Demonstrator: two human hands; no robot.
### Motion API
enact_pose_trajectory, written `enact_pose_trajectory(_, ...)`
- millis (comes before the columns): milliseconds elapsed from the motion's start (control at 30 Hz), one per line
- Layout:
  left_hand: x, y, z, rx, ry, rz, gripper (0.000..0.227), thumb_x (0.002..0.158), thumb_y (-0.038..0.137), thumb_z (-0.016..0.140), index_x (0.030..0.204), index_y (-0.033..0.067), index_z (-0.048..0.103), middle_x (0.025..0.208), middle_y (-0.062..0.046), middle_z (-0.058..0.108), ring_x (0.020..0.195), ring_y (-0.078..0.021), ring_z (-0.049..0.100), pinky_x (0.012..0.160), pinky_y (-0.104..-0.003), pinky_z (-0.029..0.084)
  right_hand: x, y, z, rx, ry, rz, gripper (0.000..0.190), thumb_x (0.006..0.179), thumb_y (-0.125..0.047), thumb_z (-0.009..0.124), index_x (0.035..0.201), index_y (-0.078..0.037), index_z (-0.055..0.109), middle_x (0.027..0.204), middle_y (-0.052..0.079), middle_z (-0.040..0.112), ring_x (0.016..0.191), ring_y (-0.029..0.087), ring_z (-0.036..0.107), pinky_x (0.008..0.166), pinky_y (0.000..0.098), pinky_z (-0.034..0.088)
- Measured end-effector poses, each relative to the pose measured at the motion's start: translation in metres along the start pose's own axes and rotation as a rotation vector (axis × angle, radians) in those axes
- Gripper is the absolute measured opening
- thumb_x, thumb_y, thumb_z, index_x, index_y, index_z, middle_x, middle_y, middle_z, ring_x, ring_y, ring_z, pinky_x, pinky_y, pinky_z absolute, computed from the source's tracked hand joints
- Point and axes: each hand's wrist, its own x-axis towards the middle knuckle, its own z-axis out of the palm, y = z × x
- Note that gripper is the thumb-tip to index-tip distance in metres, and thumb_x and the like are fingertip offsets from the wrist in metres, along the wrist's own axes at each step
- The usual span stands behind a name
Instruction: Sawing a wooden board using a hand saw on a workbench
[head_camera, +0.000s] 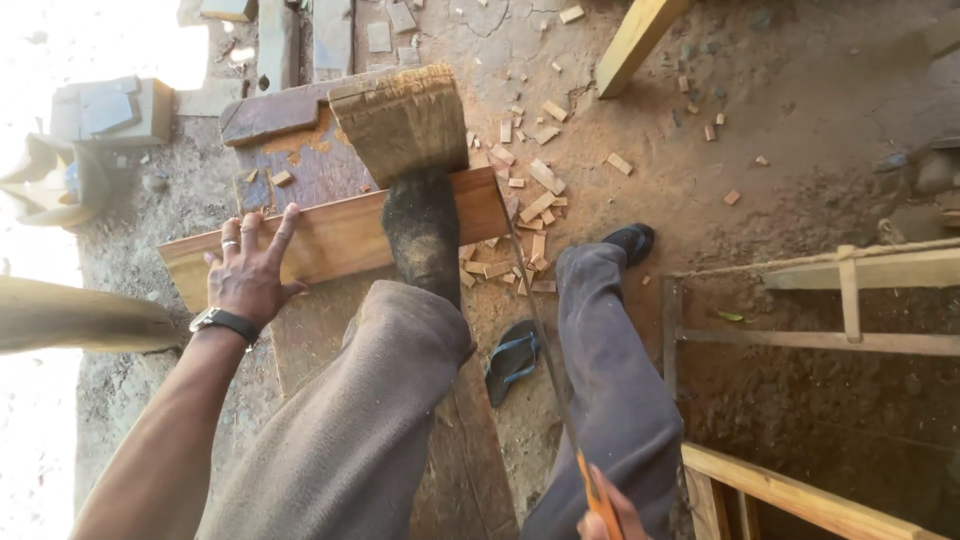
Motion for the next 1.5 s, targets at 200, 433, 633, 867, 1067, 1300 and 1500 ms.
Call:
enact_pose_trajectory(200, -0.003, 0.002, 0.005, 0.023, 0.003, 0.023, 0.141, 0.074, 0.054, 0.098, 0.184, 0.0463, 0.01, 0.176, -0.021, 0.033, 0.164, -0.0534, 0.03, 0.104, -0.089, 0.051, 0.116, 0.052, 0.163, 0.46, -0.106, 0.095, 0.052, 0.105, -0.038, 0.06, 0.149, -0.013, 0.076, 0.091, 0.001, 0.077, 0.074, 0.012, 0.068, 0.07, 0.0326, 0.06)
enact_pose_trajectory(433, 0.005, 0.002, 0.001, 0.055, 0.026, 0.011, 0.143, 0.075, 0.045, 0.099, 0.186, 0.0468, 0.011, 0.17, -0.017, 0.038, 0.163, -0.0467, 0.032, 0.108, -0.088, 0.051, 0.234, -0.112, 0.168, 0.506, -0.149, 0.094, 0.045, 0.11, -0.049, 0.068, 0.129, -0.01, 0.081, 0.091, 0.031, 0.08, 0.089, 0.05, 0.08, 0.075, 0.0603, 0.058)
enact_pose_trajectory(633, 0.007, 0.0, -0.002, 0.037, 0.034, 0.0, 0.145, 0.073, 0.041, 0.102, 0.184, 0.0518, 0.011, 0.17, -0.015, 0.037, 0.162, -0.0436, 0.032, 0.107, -0.087, 0.052, 0.273, -0.159, 0.125, 0.462, -0.263, 0.158, 0.055, 0.103, -0.065, 0.073, 0.132, -0.019, 0.08, 0.107, 0.025, 0.083, 0.106, 0.049, 0.08, 0.092, 0.0624, 0.06)
enact_pose_trajectory(867, -0.002, 0.001, -0.008, 0.078, 0.01, -0.011, 0.141, 0.075, 0.049, 0.098, 0.185, 0.0539, 0.011, 0.17, -0.01, 0.041, 0.162, -0.0392, 0.034, 0.105, -0.078, 0.058, 0.127, -0.032, 0.092, 0.537, 0.005, -0.087, 0.048, 0.105, -0.031, 0.067, 0.14, -0.002, 0.078, 0.113, 0.033, 0.081, 0.101, 0.054, 0.079, 0.08, 0.0592, 0.063)
enact_pose_trajectory(1067, 0.0, 0.004, -0.033, -0.033, -0.116, -0.066, 0.148, 0.069, 0.064, 0.095, 0.185, 0.0429, 0.006, 0.188, 0.007, 0.028, 0.172, -0.0332, 0.023, 0.109, -0.073, 0.053, -0.004, -0.011, -0.065, 0.211, -0.399, 0.381, 0.058, 0.112, -0.04, 0.042, 0.153, -0.016, 0.074, 0.07, 0.0, 0.084, 0.062, 0.01, 0.082, 0.074, 0.0215, 0.063)
enact_pose_trajectory(1300, -0.01, 0.002, -0.02, -0.115, -0.104, -0.078, 0.138, 0.068, 0.056, 0.098, 0.182, 0.042, 0.022, 0.189, 0.006, 0.026, 0.172, -0.0332, 0.019, 0.108, -0.085, 0.047, 0.164, -0.027, 0.126, 0.296, -0.069, -0.095, 0.05, 0.104, -0.006, 0.054, 0.15, -0.004, 0.072, 0.109, 0.013, 0.085, 0.071, 0.019, 0.072, 0.06, 0.0323, 0.062)
enact_pose_trajectory(1500, -0.002, -0.006, -0.02, -0.049, 0.025, 0.027, 0.137, 0.065, 0.053, 0.101, 0.181, 0.0344, 0.03, 0.178, -0.005, 0.04, 0.166, -0.0363, 0.03, 0.102, -0.076, 0.055, 0.188, -0.103, 0.086, 0.503, -0.287, -0.006, 0.056, 0.115, -0.041, 0.054, 0.152, -0.001, 0.066, 0.073, 0.004, 0.073, 0.048, 0.008, 0.061, 0.038, 0.0269, 0.059)
